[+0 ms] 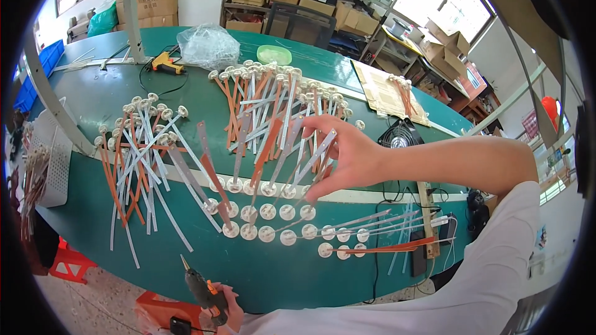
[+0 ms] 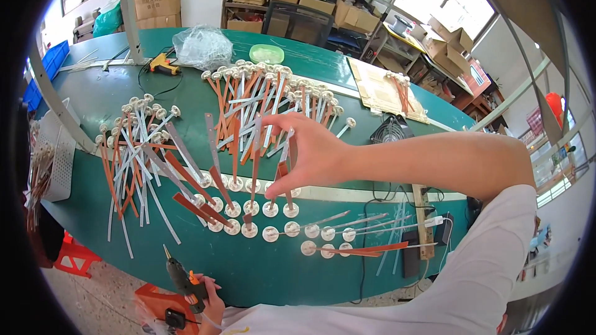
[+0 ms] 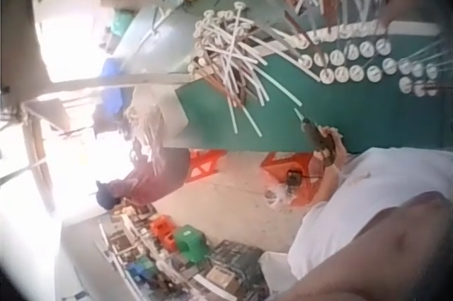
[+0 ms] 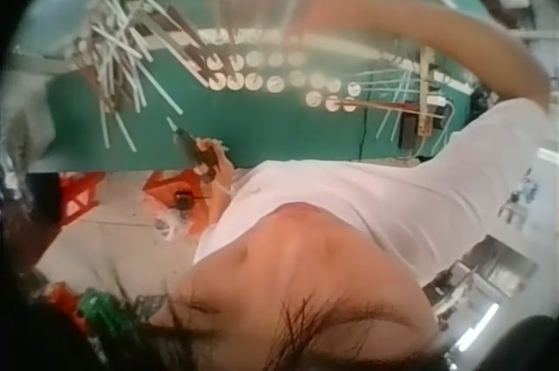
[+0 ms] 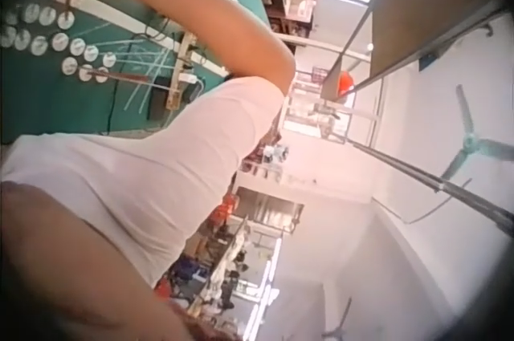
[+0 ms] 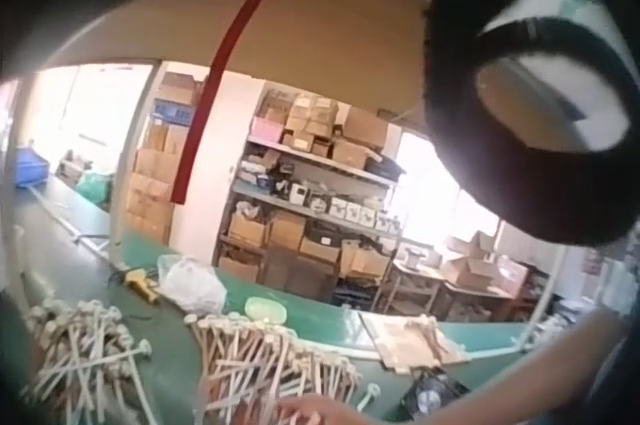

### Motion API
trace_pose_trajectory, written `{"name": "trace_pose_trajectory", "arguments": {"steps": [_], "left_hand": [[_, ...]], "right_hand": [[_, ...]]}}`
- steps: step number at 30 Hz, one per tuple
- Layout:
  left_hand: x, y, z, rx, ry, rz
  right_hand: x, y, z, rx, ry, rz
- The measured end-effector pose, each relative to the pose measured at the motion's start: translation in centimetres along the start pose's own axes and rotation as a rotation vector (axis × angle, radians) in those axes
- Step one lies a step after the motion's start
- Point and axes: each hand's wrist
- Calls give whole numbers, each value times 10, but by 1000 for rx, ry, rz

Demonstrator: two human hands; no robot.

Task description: Assembling plastic components using a hot glue gun.

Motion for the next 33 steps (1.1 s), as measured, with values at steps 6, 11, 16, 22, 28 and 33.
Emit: {"name": "trace_pose_trajectory", "arguments": {"steps": [6,11,16,22,28,33], "left_hand": [[1,-1,1,-114,24,20],[-6,17,-5,-160,55,-44],[-3,-9,-12,-1087,-5,-241],[9,51,9,320,35,-23],[14,61,5,336,50,-47],[-4,-26,-4,-586,-82,-388]], "right_hand": [[14,-21,10,-142,65,-3],[20,-13,22,-75,157,-69],[23,18,19,204,113,115],[7,24,-11,52,5,287],[1,32,-21,-123,99,350],[-48,34,-67,-48,170,404]]}}
Point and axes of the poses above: each hand's wrist, its own x-axis towards the middle knuckle, its own z-axis out of the palm, y = z × x
